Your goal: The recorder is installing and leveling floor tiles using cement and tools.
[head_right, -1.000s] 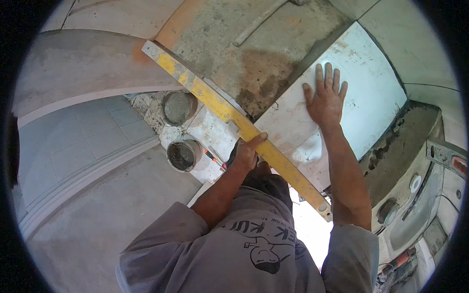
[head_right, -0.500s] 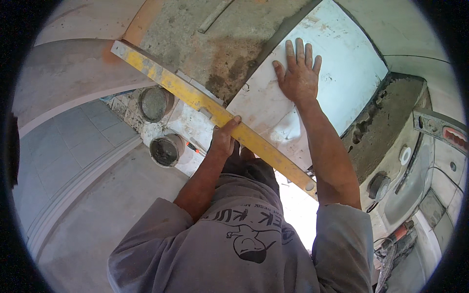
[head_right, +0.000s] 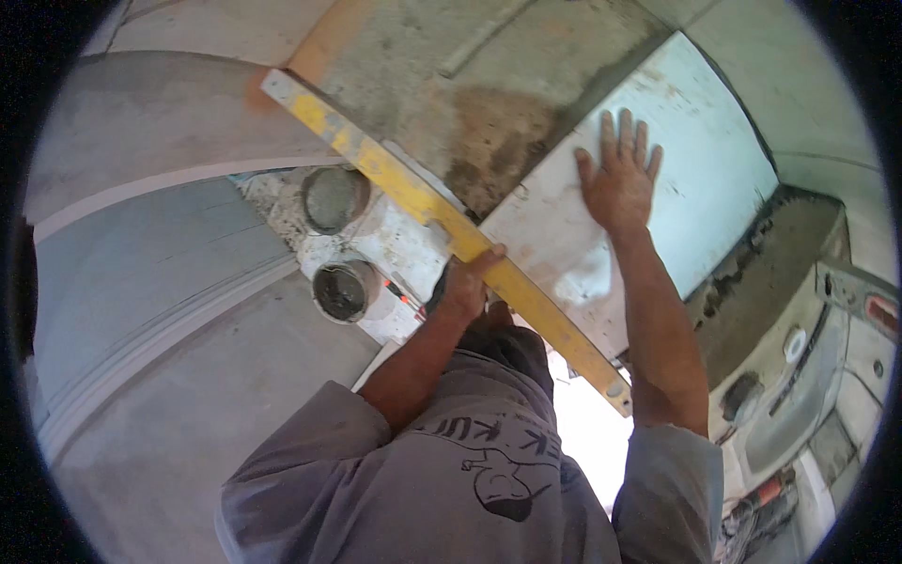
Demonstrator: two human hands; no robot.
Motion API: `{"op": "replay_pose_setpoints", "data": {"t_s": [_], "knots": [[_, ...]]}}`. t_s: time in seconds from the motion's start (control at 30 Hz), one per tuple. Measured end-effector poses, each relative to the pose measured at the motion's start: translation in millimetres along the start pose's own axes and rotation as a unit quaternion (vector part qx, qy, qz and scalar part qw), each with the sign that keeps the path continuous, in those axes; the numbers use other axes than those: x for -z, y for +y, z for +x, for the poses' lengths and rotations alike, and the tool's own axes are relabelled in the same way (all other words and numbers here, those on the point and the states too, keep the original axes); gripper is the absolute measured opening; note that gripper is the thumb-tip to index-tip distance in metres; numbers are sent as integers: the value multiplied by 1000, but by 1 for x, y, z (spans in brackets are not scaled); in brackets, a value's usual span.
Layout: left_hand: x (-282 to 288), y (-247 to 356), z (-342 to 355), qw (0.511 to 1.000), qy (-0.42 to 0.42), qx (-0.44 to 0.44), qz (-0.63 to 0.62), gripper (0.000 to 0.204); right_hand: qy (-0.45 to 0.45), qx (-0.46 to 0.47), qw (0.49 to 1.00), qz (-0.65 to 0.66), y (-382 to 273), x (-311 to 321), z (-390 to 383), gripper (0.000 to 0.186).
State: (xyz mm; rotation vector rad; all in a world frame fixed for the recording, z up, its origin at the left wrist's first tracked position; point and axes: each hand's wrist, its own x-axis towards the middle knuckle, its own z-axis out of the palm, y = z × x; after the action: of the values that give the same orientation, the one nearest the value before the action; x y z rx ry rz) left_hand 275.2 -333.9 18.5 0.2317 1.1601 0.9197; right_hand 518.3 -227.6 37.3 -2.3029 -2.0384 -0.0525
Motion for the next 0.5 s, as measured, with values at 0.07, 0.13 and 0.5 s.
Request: {"op": "replay_pose_setpoints", "data": {"t_s": [0.07,0.13,0.5], "knots": [[1,-2,1,999,15,33,5,19,-6,0,1000,0,-1,3,-1,66],[7,-7,2,999,11,45,-4,19,-4,4,1000,1,-2,6,-1,65],[2,-3,0,997,2,69,-26,16,-19,1,1000,-11,-1,2,-2,66]]}}
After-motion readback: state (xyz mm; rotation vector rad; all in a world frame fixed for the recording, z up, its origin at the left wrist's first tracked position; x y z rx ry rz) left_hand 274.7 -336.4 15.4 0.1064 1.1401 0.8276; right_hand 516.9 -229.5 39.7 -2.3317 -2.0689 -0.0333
